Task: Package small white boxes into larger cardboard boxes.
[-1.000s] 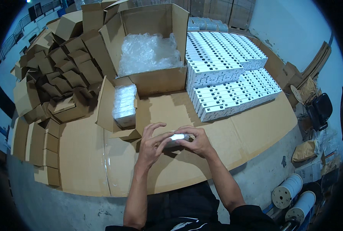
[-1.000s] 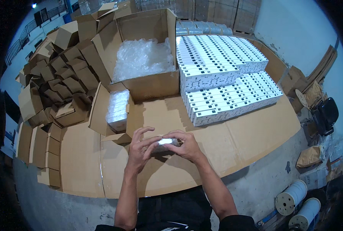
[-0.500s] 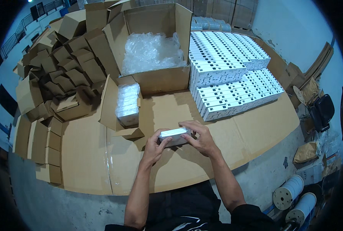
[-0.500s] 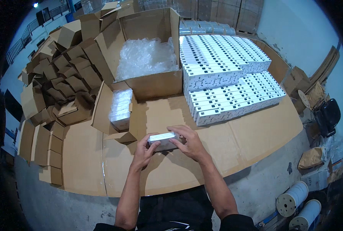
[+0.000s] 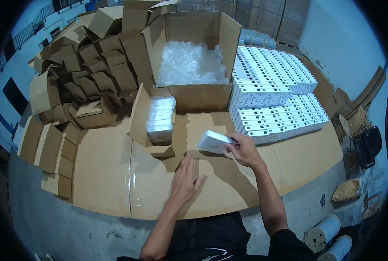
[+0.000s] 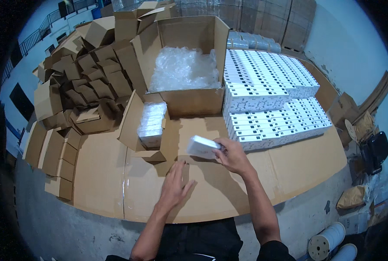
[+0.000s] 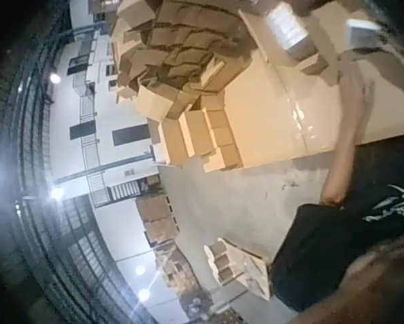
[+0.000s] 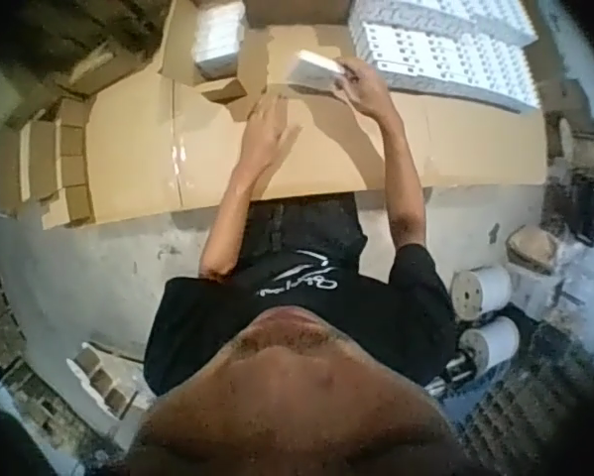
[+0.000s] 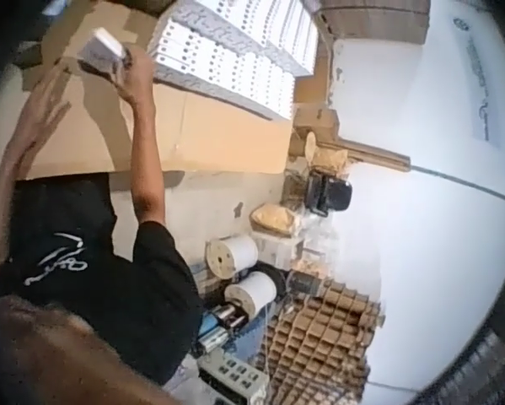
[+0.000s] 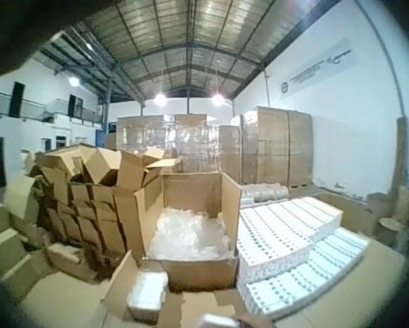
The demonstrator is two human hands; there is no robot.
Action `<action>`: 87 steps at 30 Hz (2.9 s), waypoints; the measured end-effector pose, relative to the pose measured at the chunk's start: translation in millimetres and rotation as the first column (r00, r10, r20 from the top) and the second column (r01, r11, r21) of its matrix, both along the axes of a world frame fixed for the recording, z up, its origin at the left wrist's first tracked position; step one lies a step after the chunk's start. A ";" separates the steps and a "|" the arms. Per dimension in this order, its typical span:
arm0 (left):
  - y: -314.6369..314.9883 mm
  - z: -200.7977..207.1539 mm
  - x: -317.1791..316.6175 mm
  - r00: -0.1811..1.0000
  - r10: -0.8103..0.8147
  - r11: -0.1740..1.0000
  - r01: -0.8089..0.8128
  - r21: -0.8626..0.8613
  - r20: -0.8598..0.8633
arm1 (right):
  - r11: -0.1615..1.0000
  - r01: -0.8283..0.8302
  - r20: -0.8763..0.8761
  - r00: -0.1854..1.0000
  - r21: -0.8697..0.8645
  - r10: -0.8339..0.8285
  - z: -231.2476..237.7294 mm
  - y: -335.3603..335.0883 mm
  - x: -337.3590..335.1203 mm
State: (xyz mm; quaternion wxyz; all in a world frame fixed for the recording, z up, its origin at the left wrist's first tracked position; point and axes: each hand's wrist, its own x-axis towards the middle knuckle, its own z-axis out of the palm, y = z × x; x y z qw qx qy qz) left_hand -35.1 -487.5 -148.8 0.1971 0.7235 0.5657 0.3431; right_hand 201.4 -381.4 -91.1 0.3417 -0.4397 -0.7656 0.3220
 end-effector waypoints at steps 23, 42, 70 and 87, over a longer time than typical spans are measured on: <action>-28.9 10.0 -3.0 0.942 0.055 0.999 -0.051 0.019 -0.332 | 0.909 -0.357 0.025 0.933 0.214 0.360 25.8 72.5 -133.2; -28.8 1.5 -3.2 0.955 0.059 0.998 -0.061 0.002 -0.292 | 0.877 -0.403 0.400 0.872 0.262 0.281 25.4 54.0 -174.7; -13.0 -0.5 6.1 0.969 0.041 0.997 -0.025 0.067 -0.245 | 0.909 0.145 0.049 0.983 0.391 -0.178 54.4 35.2 62.8; -3.8 22.3 18.0 0.954 0.000 0.994 0.033 0.106 -0.299 | 0.327 0.806 0.066 0.340 0.494 -0.938 -3.8 60.9 438.5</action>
